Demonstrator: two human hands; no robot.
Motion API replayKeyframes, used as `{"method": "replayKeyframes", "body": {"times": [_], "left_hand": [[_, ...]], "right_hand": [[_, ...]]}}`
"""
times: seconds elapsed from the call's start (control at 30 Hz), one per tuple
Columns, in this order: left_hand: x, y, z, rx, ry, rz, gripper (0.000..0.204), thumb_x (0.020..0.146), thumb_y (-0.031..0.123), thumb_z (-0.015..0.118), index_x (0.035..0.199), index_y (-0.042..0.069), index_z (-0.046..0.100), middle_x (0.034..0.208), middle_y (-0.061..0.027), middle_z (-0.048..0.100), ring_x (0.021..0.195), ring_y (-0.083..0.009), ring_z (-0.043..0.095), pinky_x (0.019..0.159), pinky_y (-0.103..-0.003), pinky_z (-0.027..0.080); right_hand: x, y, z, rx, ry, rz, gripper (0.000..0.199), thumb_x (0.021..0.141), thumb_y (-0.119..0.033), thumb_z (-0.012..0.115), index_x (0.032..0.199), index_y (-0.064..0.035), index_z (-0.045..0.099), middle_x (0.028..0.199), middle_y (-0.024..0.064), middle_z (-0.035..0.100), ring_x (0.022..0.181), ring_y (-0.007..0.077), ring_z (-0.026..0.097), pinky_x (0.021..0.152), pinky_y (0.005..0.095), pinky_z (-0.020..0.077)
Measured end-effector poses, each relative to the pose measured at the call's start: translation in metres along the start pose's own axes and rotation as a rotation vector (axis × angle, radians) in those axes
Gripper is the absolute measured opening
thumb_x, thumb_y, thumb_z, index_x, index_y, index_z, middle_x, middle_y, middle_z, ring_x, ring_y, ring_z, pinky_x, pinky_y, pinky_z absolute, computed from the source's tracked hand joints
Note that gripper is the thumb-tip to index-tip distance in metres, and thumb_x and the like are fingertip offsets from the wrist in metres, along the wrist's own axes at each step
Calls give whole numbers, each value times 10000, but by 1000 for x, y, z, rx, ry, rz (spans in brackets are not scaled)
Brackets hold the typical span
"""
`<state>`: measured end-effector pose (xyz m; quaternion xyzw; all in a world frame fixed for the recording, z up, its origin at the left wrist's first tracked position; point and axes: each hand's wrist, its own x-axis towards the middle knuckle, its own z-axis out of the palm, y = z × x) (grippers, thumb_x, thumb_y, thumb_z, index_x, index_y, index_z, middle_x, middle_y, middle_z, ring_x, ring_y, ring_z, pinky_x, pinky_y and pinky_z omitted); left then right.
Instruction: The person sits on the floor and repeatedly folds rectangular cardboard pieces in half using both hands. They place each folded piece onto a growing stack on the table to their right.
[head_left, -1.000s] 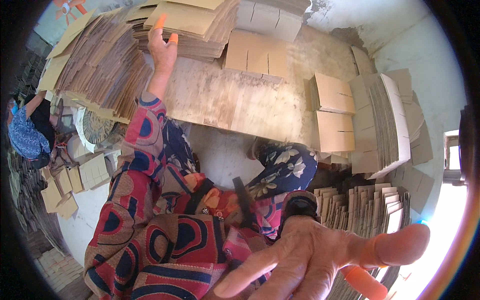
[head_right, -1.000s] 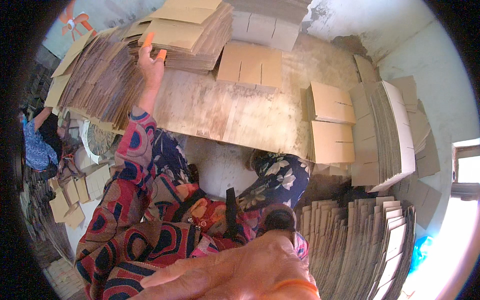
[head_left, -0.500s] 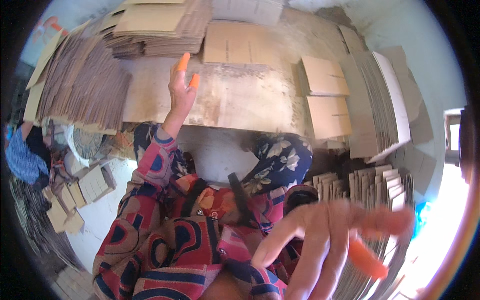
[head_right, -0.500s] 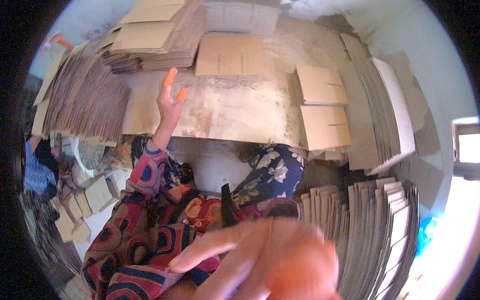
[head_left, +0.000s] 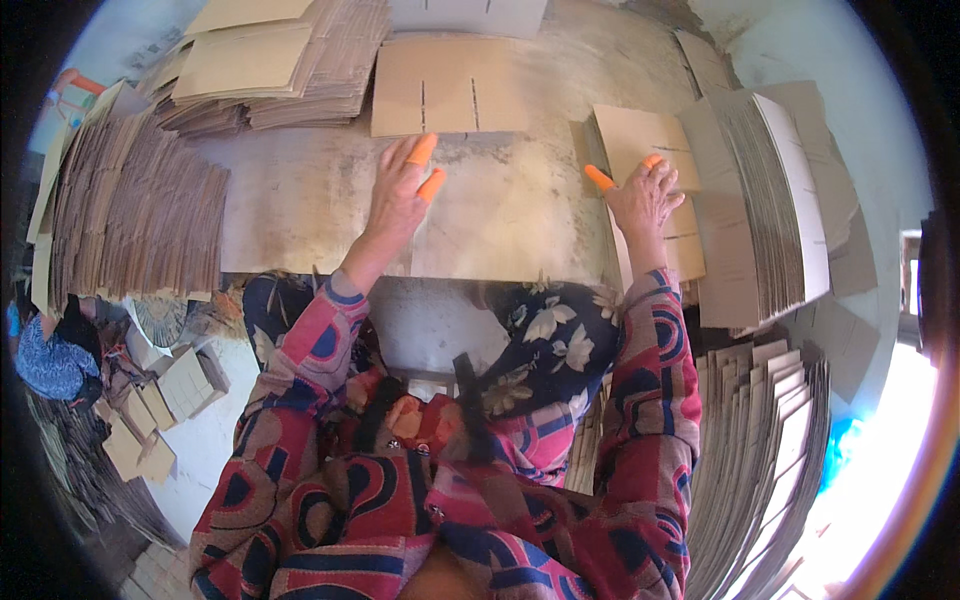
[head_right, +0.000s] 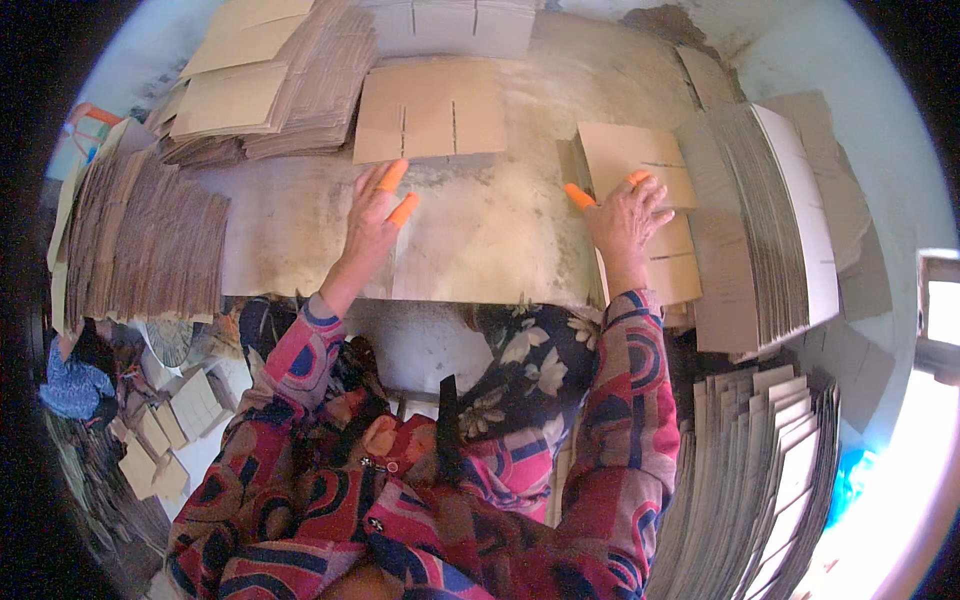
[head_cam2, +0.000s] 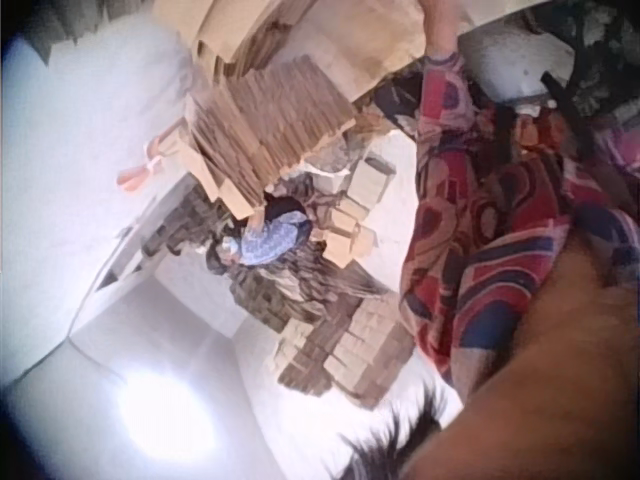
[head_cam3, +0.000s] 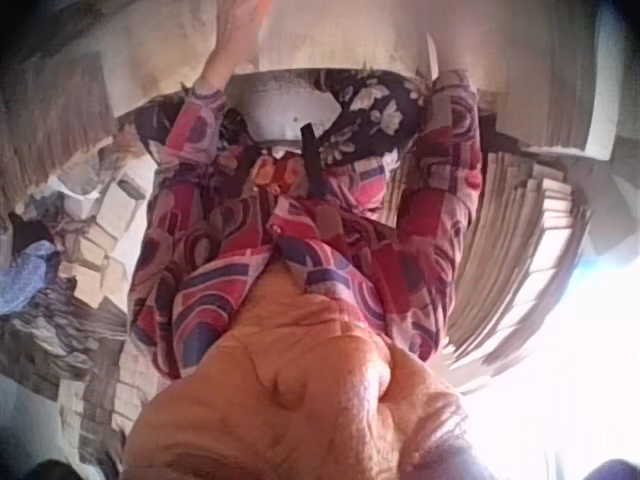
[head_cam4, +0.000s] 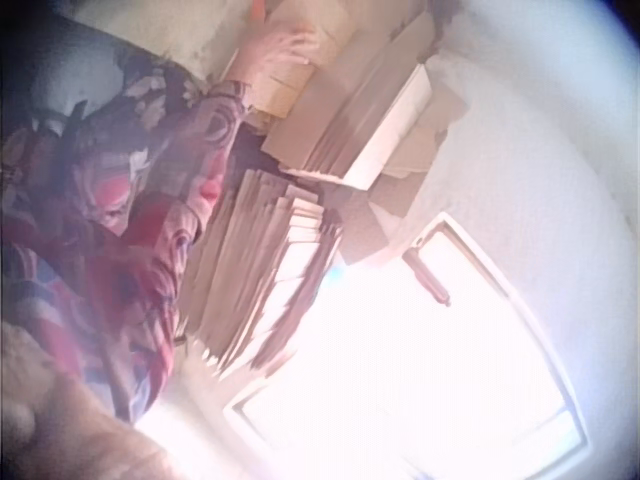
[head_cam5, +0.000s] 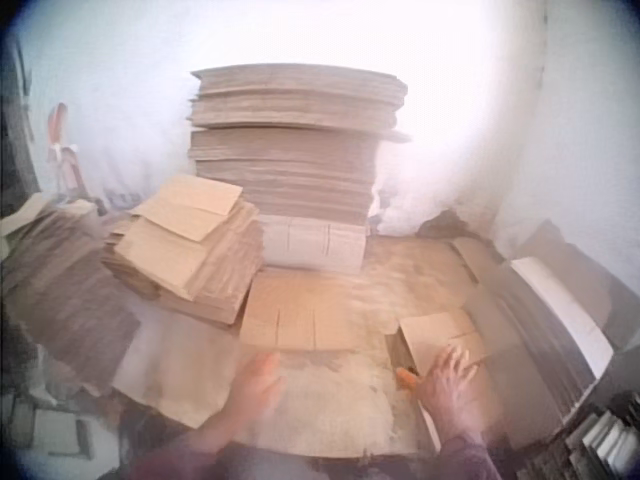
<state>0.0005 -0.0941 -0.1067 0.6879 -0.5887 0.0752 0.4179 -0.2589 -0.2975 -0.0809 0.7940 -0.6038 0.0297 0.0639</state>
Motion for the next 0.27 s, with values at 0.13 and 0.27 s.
{"method": "replayKeyframes", "body": {"times": [0.13,0.27], "left_hand": [[34,-2,22,170,-36,90,536,816,169,711,1287,12,508,1274,-172,530,1207,-358,454,1020,-441,372],[52,-16,43,396,-238,-20,608,832,258,697,1339,35,448,1331,-168,475,1271,-364,389,1034,-528,311]], "right_hand": [[26,8,42,-186,-78,-85,790,876,-573,565,1234,129,508,1167,251,601,1114,401,566,922,523,453],[33,13,56,-20,-70,-259,635,901,-496,568,1074,113,618,932,189,677,973,361,636,804,605,457]]}}
